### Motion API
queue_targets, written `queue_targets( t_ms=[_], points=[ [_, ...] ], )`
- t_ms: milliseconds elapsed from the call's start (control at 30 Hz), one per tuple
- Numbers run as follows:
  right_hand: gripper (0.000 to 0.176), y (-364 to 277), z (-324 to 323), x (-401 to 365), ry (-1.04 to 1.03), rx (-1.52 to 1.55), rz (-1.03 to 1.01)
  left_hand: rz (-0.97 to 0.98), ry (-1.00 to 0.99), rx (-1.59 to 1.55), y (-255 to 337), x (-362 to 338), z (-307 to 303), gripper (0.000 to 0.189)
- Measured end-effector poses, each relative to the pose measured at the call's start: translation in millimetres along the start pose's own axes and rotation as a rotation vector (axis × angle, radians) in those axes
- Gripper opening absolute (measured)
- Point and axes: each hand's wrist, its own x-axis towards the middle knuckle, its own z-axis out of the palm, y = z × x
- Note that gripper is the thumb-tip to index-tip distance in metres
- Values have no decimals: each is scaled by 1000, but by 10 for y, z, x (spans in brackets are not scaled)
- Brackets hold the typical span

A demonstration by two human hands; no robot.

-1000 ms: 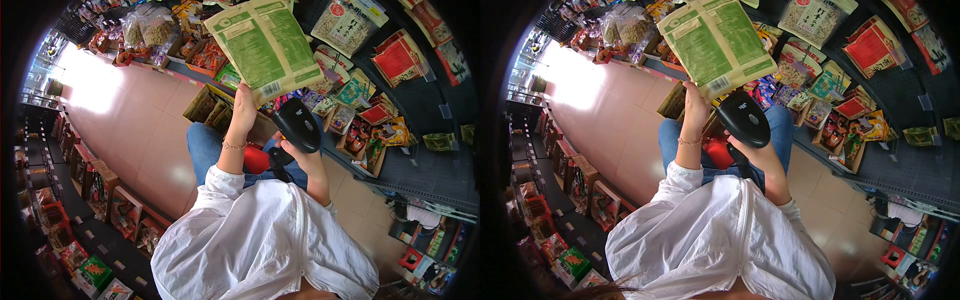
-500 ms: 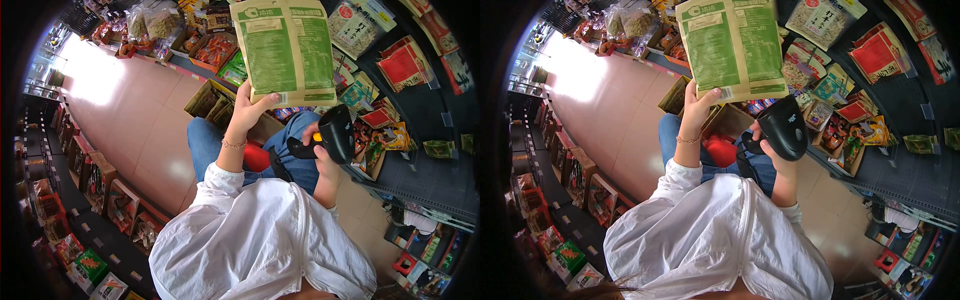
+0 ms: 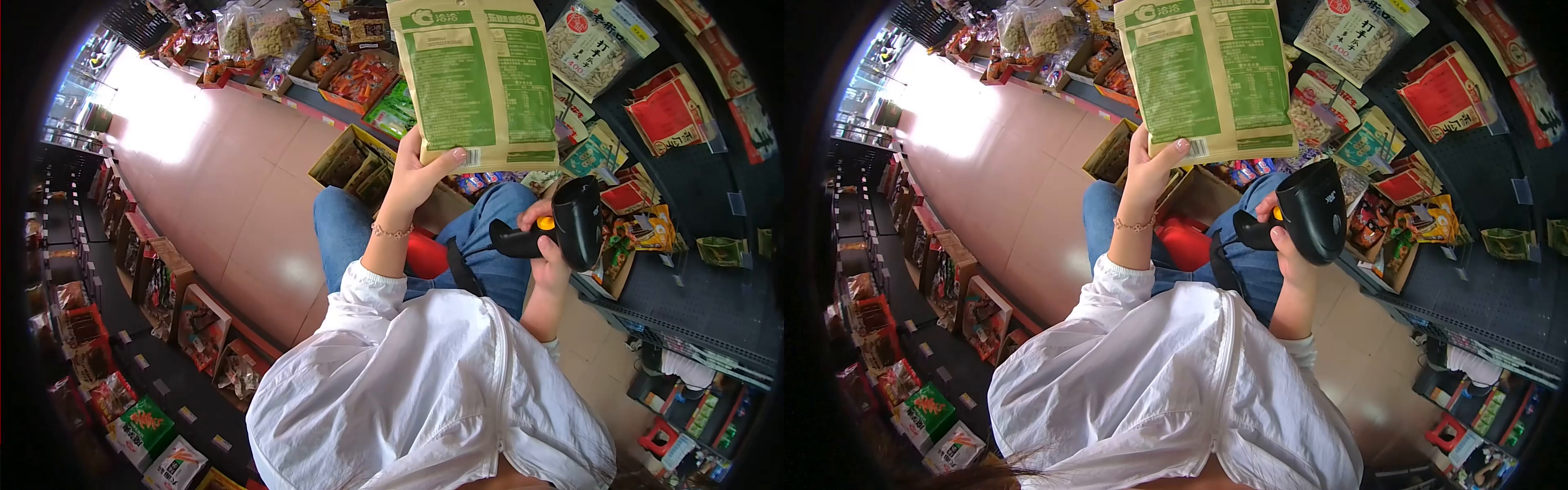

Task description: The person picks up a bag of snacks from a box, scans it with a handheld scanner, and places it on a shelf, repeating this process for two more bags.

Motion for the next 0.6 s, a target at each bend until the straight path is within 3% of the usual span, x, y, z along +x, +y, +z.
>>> queue_targets(
  t_ms=[200,300,367,433,467,500,533,567,600],
  points=[
    [40,1,-36,-2,84,15,-26,-6,2,15,-16,9,8,36],
    [48,-29,8,4,230,-94,-75,-29,-24,17,5,1,24,35],
    [61,-100,84,54,271,-208,-151,-48,-33,219,41,2,59,33],
    [73,-148,74,101,185,-276,-197,-71,-90,288,50,11,122,30],
    [71,-217,83,86,160,-451,-145,-123,-130,275,57,9,170,28],
    [75,-102,-96,34,-1,-848,-296,-144,-198,292,57,15,223,28],
    [83,-184,26,110,154,-249,-167,-184,-227,252,11,-8,296,27],
    [87,85,-171,18,199,-397,-113,-121,-305,391,20,-10,364,29],
    [80,-15,-56,-29,345,-204,-30,-105,-330,377,20,-61,457,32]
  ],
)
